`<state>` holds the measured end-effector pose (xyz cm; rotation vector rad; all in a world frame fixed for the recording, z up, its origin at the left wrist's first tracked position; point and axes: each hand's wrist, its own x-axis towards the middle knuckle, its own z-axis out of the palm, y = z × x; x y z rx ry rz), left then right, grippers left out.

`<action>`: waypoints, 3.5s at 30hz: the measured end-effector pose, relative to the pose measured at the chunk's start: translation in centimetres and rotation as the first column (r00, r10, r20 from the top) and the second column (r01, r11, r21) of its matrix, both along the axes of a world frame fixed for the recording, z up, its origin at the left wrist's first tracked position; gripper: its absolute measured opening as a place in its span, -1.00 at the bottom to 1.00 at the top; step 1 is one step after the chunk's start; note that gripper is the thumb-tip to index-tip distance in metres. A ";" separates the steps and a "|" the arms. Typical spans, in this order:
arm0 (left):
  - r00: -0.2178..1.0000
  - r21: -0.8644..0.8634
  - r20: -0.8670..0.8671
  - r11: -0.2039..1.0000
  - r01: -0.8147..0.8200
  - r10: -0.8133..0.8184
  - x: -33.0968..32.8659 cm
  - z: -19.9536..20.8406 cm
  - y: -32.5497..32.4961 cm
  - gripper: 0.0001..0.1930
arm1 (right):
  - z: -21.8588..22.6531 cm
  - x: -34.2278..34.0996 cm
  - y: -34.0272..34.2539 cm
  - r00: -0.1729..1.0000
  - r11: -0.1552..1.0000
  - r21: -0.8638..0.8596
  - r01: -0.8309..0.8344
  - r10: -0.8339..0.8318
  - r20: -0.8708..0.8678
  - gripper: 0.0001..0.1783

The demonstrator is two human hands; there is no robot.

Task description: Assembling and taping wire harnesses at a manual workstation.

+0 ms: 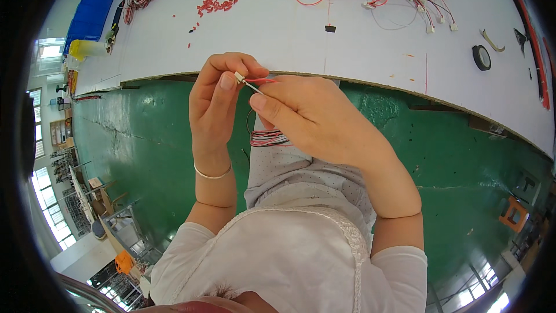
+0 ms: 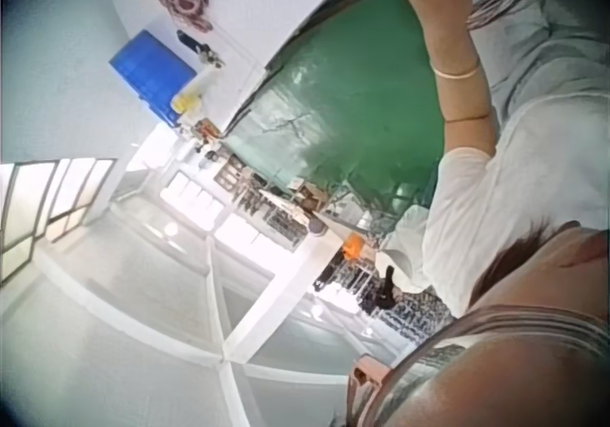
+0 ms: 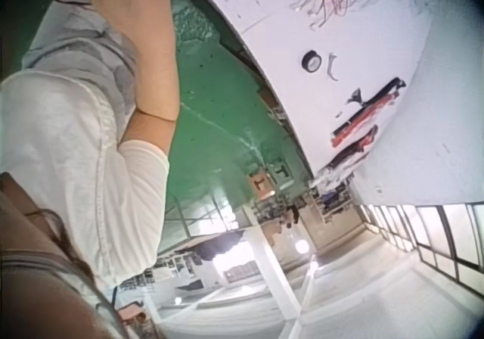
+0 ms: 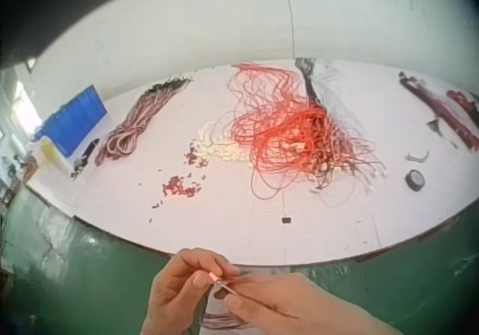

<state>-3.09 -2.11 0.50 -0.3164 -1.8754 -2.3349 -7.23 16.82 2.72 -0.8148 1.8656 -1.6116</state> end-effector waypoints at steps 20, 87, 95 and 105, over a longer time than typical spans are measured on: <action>0.996 -0.236 -0.069 0.971 0.034 -0.052 0.0 0.2 -0.6 -0.89 | 0.1 0.0 0.1 0.999 0.999 0.043 0.022 -0.023 0.031 -0.62; 0.776 -0.010 0.211 0.795 -0.606 0.595 1.0 -5.0 -5.1 -0.82 | -5.5 -16.3 -12.5 0.750 0.894 0.265 0.362 -0.111 -0.652 -0.80; 0.789 -0.035 0.268 0.824 -0.565 0.552 0.1 -6.0 -7.0 -0.77 | -6.2 -16.9 -14.2 0.724 0.919 0.231 0.318 -0.079 -0.685 -0.80; 0.823 0.038 0.254 0.845 -0.534 0.509 -0.3 -6.2 -6.8 -0.76 | -5.6 -16.6 -13.9 0.794 0.878 0.336 0.342 -0.079 -0.602 -0.87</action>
